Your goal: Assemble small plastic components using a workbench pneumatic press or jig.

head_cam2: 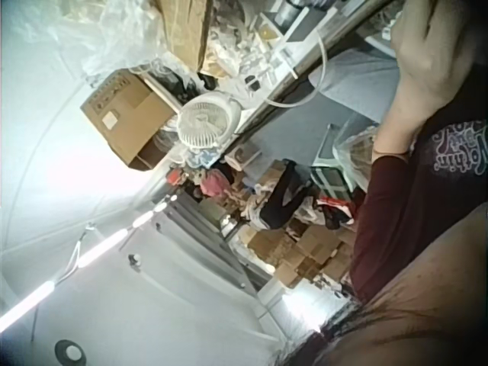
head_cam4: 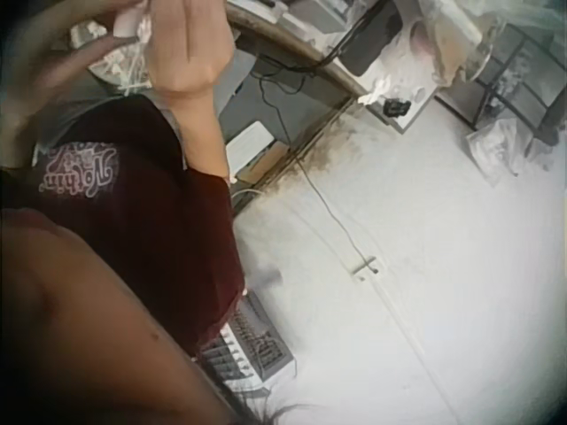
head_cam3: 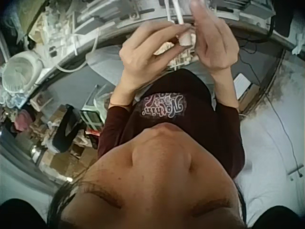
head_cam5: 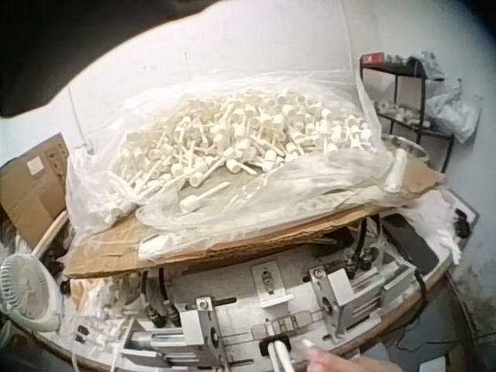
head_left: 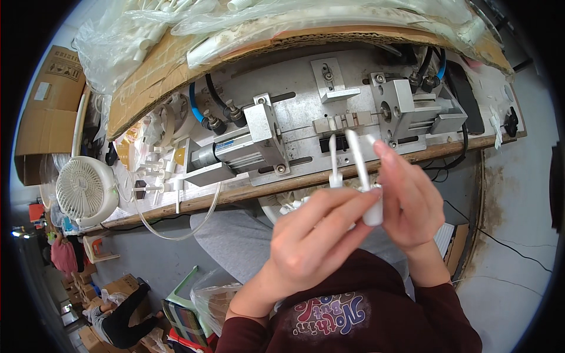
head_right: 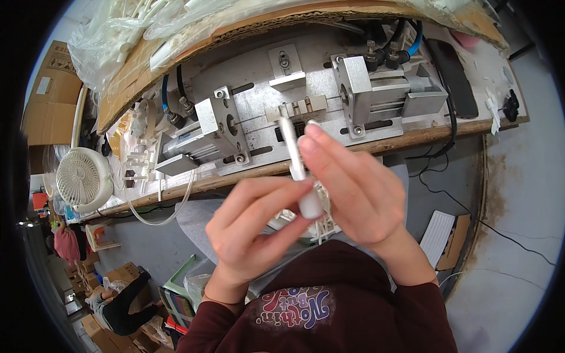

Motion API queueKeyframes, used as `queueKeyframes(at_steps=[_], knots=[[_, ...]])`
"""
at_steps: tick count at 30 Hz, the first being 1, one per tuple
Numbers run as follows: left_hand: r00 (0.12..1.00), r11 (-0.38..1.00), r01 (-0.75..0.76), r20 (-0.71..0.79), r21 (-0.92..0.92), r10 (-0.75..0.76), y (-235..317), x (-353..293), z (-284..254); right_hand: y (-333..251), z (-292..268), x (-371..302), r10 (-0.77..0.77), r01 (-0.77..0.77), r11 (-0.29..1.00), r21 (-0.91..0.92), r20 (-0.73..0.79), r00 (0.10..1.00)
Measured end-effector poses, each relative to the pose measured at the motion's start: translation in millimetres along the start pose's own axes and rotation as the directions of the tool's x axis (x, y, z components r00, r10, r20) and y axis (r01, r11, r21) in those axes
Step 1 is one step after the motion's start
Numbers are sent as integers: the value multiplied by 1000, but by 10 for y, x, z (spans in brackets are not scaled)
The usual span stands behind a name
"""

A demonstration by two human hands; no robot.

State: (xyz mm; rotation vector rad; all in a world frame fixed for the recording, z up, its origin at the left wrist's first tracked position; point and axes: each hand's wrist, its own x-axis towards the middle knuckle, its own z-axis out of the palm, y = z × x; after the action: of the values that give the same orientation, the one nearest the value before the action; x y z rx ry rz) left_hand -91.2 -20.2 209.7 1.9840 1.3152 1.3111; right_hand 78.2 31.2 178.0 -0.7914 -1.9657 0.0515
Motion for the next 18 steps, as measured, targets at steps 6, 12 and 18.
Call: queueKeyframes(at_steps=[6, 12, 18], knots=[[997, 910, -37, -41, 413, 59, -316, 8, 142, 31, -100, -34, 191, -186, 981, 51, -95, 977], [997, 820, -73, 45, 568, 57, -366, 113, 151, 1, -236, -63, 229, -192, 890, 414, -42, 972], [995, 854, -98, 35, 510, 93, -450, 112, 152, 36, -157, -92, 303, -229, 821, 523, -59, 951]])
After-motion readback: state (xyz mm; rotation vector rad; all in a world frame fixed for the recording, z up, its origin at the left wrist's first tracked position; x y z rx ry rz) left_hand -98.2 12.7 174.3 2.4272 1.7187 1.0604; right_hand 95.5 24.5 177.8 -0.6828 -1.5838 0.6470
